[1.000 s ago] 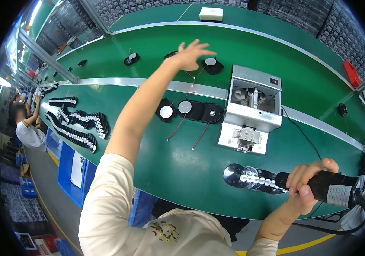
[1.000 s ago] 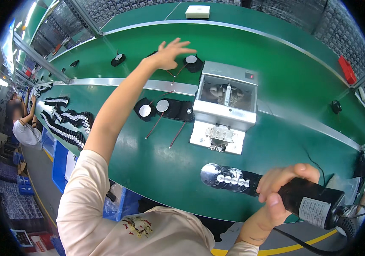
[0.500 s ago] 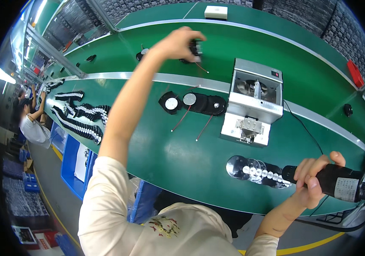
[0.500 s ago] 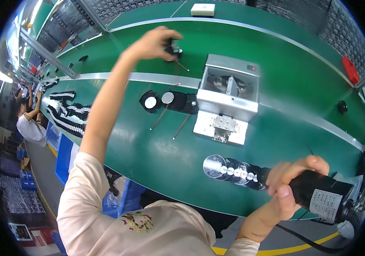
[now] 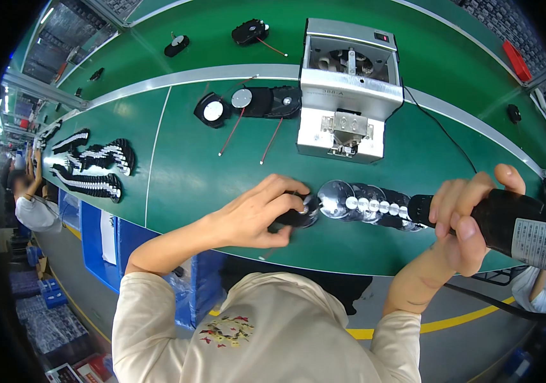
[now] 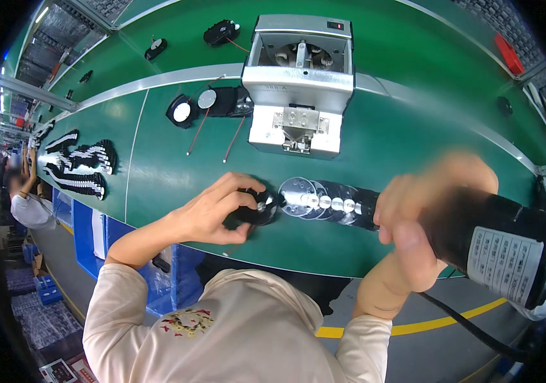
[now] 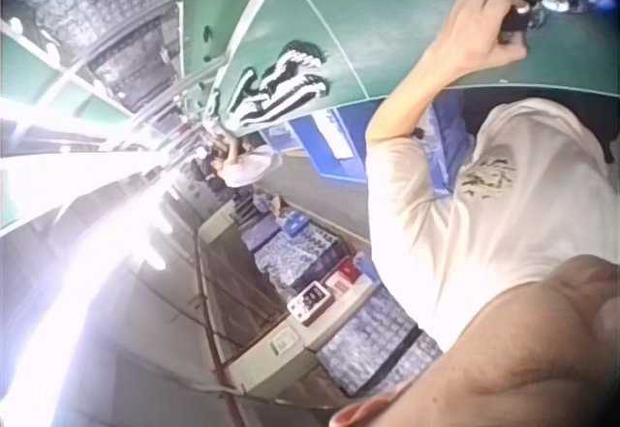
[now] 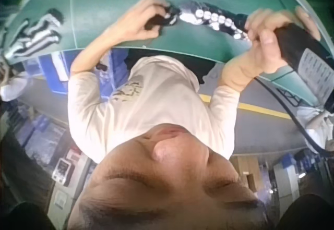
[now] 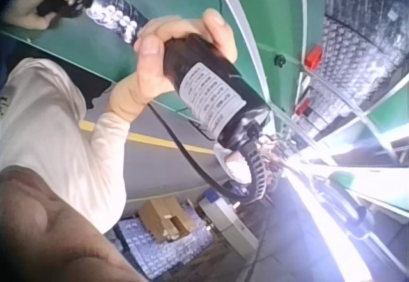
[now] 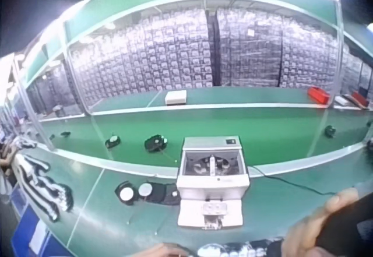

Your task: Assembling components for small electronic fans on an assembly line.

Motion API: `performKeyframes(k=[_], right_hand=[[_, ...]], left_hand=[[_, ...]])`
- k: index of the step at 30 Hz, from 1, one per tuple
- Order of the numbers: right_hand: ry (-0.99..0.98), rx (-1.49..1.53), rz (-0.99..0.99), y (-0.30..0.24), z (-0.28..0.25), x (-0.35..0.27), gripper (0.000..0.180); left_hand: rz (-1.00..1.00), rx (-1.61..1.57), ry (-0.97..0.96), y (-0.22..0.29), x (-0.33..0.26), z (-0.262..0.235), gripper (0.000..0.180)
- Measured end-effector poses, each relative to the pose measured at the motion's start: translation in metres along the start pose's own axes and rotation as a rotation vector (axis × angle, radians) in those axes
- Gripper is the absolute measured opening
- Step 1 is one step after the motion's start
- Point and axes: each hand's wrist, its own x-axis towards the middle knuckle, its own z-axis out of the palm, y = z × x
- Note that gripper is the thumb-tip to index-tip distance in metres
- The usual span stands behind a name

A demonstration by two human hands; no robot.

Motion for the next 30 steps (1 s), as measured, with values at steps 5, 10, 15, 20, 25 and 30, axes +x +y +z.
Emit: performKeyframes(k=[5,10,15,20,25,30], right_hand=[[0.008,0.005,0.012,0.0,0.003,-0.001,0.063],[0.027,0.018,0.046,-0.002,0.004,-0.002,0.063],[-0.006,-0.019,0.012,0.002,-0.002,-0.003,0.064],[-0.036,-0.018,0.013,0.004,-0.003,-0.002,0.064],[0.021,-0.04,0.026,-0.001,0.0,-0.002,0.062],[-0.039,-0.046,0.011,0.002,-0.004,0.001,0.061]], left_hand=[[0.197,-0.037,0.166,-0.013,0.025,0.016,0.03],[0.254,-0.039,0.132,-0.017,0.036,0.023,0.035],[0.271,-0.029,0.085,-0.017,0.046,0.023,0.036],[0.255,-0.015,0.011,-0.015,0.05,0.014,0.033],[0.296,0.037,-0.08,-0.013,0.058,0.01,0.036],[0.243,-0.053,-0.068,-0.017,0.054,0.023,0.025]])
